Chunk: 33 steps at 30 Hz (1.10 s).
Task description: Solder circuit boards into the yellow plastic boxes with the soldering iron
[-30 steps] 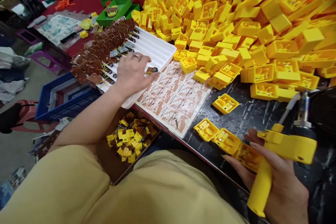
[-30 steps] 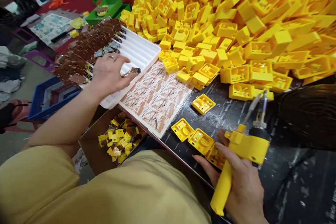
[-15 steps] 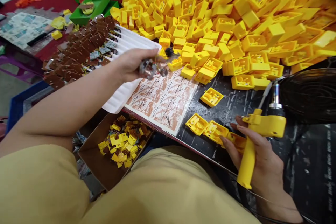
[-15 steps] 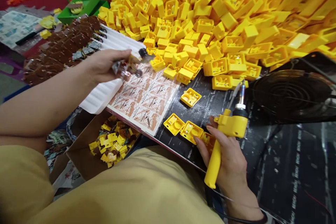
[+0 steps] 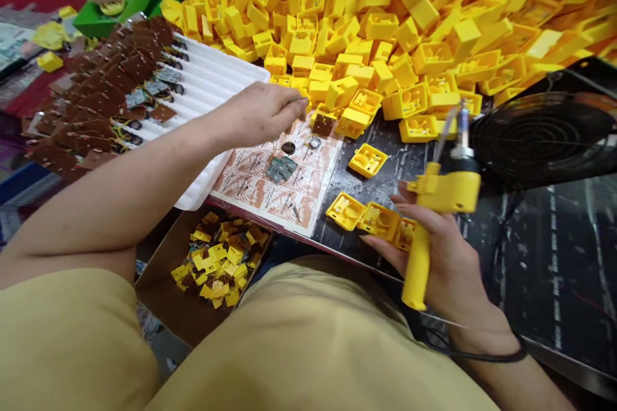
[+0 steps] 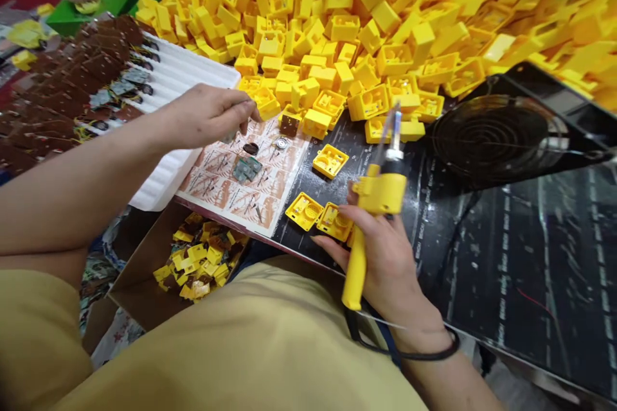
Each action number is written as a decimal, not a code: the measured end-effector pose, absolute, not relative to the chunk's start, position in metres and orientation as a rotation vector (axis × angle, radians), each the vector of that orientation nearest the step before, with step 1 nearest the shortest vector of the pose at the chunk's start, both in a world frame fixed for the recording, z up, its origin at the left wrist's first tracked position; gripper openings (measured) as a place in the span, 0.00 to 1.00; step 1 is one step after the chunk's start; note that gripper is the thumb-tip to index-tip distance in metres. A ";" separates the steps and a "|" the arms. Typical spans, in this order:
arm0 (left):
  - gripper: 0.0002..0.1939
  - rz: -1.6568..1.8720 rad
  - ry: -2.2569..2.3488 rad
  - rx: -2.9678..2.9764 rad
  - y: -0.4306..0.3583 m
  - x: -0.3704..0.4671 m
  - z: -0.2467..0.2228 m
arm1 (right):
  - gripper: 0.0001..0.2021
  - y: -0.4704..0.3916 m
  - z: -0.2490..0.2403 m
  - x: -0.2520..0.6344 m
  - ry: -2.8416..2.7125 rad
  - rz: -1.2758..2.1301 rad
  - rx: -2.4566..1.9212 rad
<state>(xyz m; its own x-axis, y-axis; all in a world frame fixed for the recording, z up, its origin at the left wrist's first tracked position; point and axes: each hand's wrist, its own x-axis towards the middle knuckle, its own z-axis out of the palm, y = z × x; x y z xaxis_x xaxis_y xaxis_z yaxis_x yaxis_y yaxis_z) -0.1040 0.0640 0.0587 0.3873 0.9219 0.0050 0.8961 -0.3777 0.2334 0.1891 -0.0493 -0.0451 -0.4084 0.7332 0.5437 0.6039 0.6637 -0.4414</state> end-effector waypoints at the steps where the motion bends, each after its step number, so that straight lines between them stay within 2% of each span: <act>1: 0.20 0.179 1.622 2.509 0.053 -0.097 0.051 | 0.29 -0.047 -0.044 0.183 -2.182 0.219 -1.011; 5: 0.16 -0.064 1.347 2.856 0.005 -0.075 0.014 | 0.21 -0.039 -0.043 0.164 -2.292 0.199 -0.978; 8: 0.14 -0.036 1.213 2.898 -0.015 -0.075 -0.001 | 0.18 -0.037 -0.041 0.165 -2.331 0.184 -0.964; 12: 0.14 0.152 1.204 2.751 -0.020 -0.080 -0.002 | 0.20 -0.038 -0.037 0.176 -2.352 0.196 -0.933; 18: 0.14 0.190 1.235 2.763 -0.021 -0.071 -0.006 | 0.21 -0.038 -0.033 0.180 -2.302 0.177 -0.929; 27: 0.08 0.334 1.293 2.465 -0.019 -0.070 -0.014 | 0.21 -0.060 -0.018 0.198 -2.021 0.102 -0.997; 29: 0.08 0.397 1.302 2.371 -0.019 -0.071 -0.013 | 0.18 -0.062 -0.017 0.203 -1.989 0.096 -0.980; 32: 0.07 0.524 1.301 2.250 -0.019 -0.068 -0.013 | 0.06 -0.067 -0.016 0.216 -2.012 0.095 -0.920; 33: 0.06 0.555 1.301 2.228 -0.019 -0.066 -0.014 | 0.06 -0.071 -0.015 0.221 -2.012 0.129 -0.967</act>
<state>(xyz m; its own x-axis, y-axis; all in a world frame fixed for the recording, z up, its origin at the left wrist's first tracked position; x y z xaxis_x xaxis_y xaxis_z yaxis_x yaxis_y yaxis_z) -0.0662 -0.0193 -0.0138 0.4609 0.8823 0.0958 0.6800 -0.4204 0.6007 0.2214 -0.0712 -0.0155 -0.3144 0.6750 0.6675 0.5841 0.6918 -0.4245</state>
